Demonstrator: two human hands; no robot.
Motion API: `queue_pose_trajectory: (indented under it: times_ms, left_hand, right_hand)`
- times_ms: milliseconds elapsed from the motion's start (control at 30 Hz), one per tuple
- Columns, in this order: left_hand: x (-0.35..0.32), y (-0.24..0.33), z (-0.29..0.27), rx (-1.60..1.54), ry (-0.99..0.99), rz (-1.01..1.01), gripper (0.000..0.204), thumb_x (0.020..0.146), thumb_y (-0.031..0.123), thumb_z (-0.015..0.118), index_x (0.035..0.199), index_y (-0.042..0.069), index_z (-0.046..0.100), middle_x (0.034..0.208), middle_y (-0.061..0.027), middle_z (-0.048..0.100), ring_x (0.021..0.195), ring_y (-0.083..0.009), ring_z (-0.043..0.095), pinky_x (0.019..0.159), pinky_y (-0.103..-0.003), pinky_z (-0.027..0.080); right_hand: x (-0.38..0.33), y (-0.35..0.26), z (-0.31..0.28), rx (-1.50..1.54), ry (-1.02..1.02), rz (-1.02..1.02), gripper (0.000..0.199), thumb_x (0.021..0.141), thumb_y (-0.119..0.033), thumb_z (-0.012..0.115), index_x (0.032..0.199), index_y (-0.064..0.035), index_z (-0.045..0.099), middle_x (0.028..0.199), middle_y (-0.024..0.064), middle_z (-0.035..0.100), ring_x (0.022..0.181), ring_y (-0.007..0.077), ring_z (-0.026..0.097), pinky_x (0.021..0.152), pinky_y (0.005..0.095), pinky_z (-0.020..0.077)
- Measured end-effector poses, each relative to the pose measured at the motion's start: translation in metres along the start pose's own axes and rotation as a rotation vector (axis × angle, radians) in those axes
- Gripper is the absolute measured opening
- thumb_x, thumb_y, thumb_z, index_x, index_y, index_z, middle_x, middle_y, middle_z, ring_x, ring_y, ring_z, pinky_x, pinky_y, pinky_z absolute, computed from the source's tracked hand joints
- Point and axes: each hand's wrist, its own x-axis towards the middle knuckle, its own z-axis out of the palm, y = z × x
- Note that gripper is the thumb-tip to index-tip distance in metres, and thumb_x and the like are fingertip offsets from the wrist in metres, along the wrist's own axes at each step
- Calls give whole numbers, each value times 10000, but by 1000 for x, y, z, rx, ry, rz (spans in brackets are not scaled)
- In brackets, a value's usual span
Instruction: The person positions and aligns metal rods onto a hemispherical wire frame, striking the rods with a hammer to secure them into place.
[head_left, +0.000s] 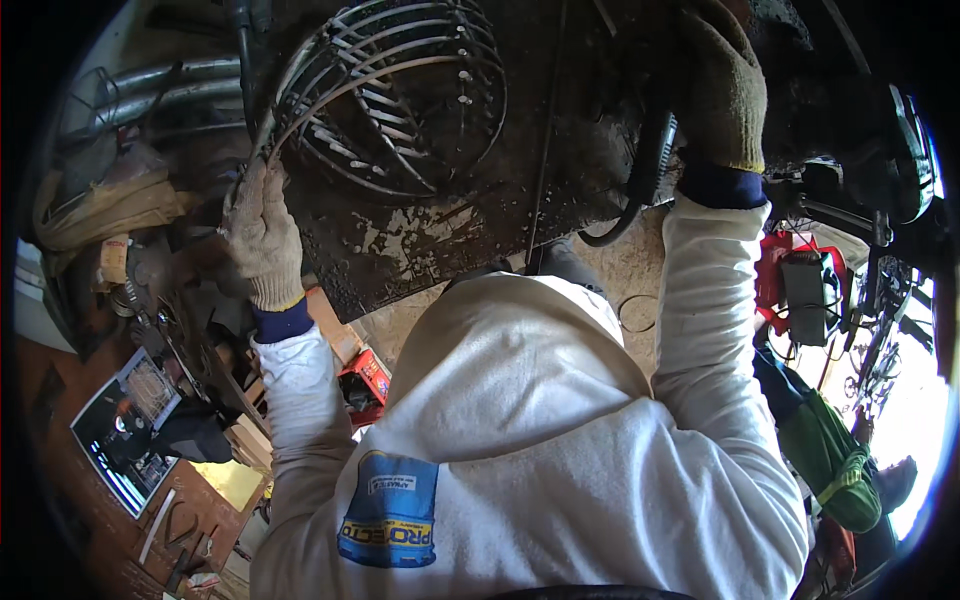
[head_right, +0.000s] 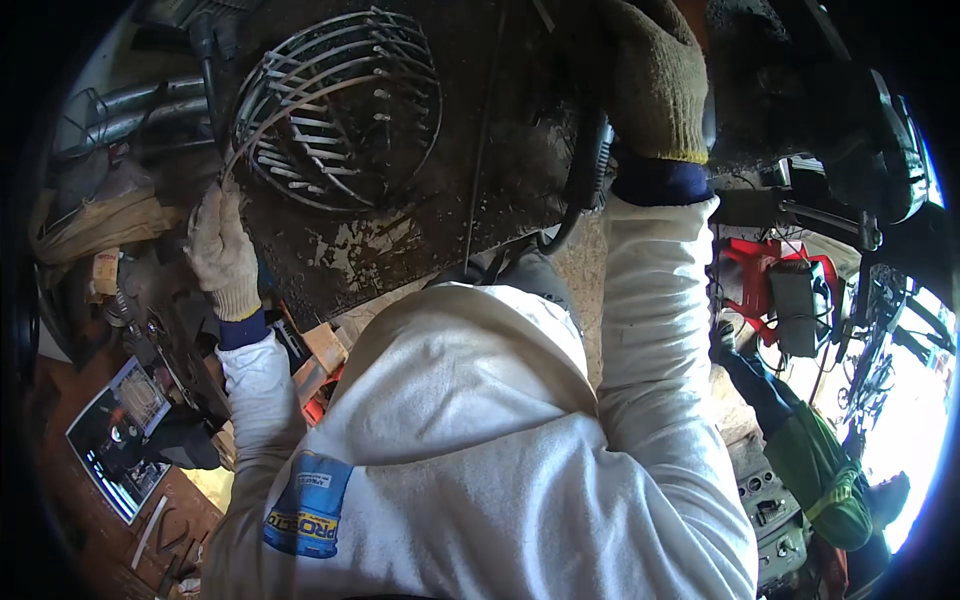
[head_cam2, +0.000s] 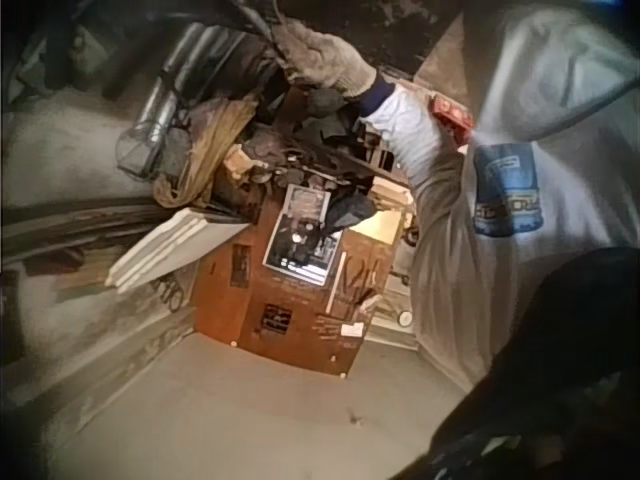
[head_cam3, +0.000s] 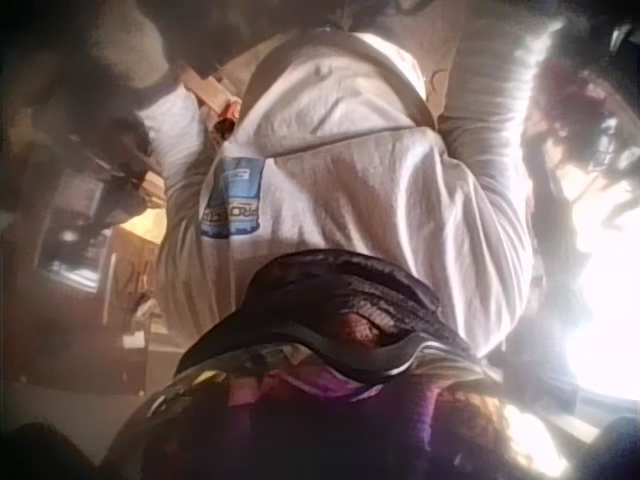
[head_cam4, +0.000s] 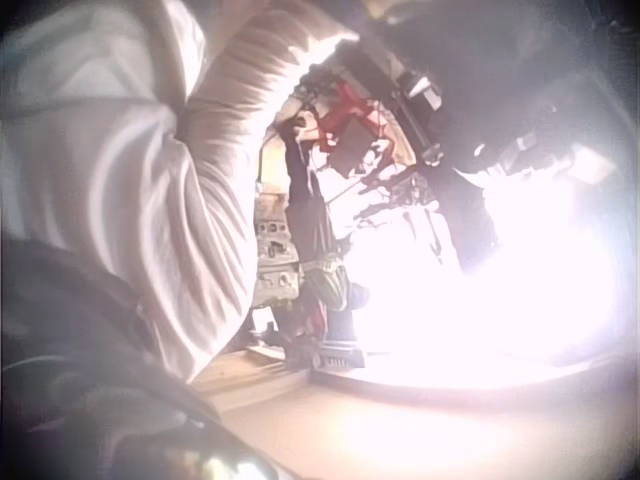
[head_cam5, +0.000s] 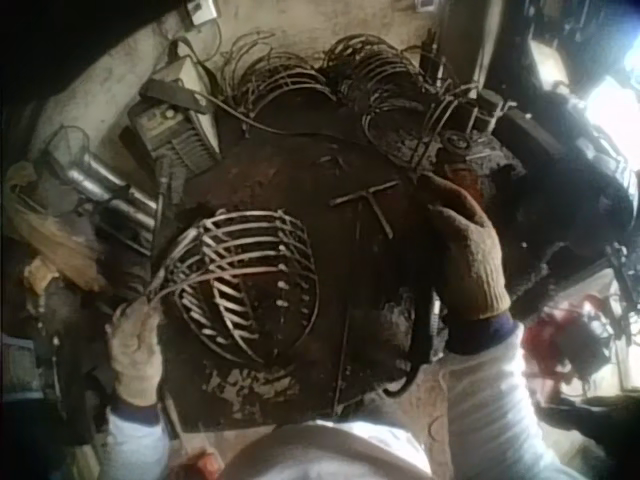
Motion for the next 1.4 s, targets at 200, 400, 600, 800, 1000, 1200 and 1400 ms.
queue_pose_trajectory:
  times_ms: [200, 400, 600, 800, 1000, 1200, 1400]
  left_hand:
    - [3, -5, -4, 316, -38, 318, 182, 919, 55, 711, 1087, -12, 728, 1057, -167, 734, 942, -300, 703, 843, -369, 560]
    - [-1, 2, 3, -77, -5, -68, 190, 938, 103, 717, 1095, -4, 729, 1057, -181, 737, 942, -300, 709, 840, -368, 552]
    - [-13, -1, 19, -87, 69, -48, 167, 923, 131, 731, 1073, 59, 749, 916, -151, 752, 770, -280, 733, 676, -371, 560]
    - [-15, 25, 17, -54, 65, -141, 171, 910, 116, 744, 1063, 38, 754, 959, -134, 757, 852, -265, 736, 744, -331, 572]
    - [-25, 15, 31, -262, 112, -176, 175, 917, 139, 736, 1070, 54, 755, 995, -116, 760, 896, -280, 736, 779, -350, 573]
    - [-28, 12, 33, -202, 137, -166, 182, 905, 178, 750, 1071, 105, 767, 1028, -96, 763, 899, -288, 732, 795, -352, 576]
    - [-29, 17, 30, -232, 119, -283, 176, 900, 168, 755, 1069, 123, 770, 1032, -87, 766, 906, -279, 732, 786, -348, 579]
  right_hand:
    - [-5, -7, 17, -108, -6, -31, 344, 957, -61, 568, 1282, 30, 632, 1176, 79, 685, 1037, 152, 628, 909, 258, 502]
    - [-14, 30, 39, -531, -278, -34, 295, 966, -217, 593, 1207, -86, 703, 1216, 109, 688, 1095, 254, 656, 933, 344, 520]
    - [-21, 56, 70, -996, -464, -335, 277, 935, -302, 633, 1132, -136, 735, 1088, 141, 718, 1027, 348, 684, 886, 419, 546]
    - [-17, 62, 75, -1112, -407, -352, 242, 936, -277, 618, 1089, -131, 736, 1066, 134, 717, 1009, 351, 681, 863, 429, 545]
    - [-22, 55, 79, -1140, -373, -323, 248, 943, -285, 622, 1100, -136, 743, 1076, 121, 720, 1016, 343, 682, 866, 416, 544]
    - [-23, 52, 83, -1165, -356, -345, 254, 945, -298, 625, 1103, -141, 748, 1079, 111, 727, 1028, 337, 683, 871, 410, 544]
    - [-26, 53, 83, -1198, -332, -289, 268, 947, -315, 620, 1108, -142, 747, 1080, 115, 729, 1038, 334, 683, 871, 407, 545]
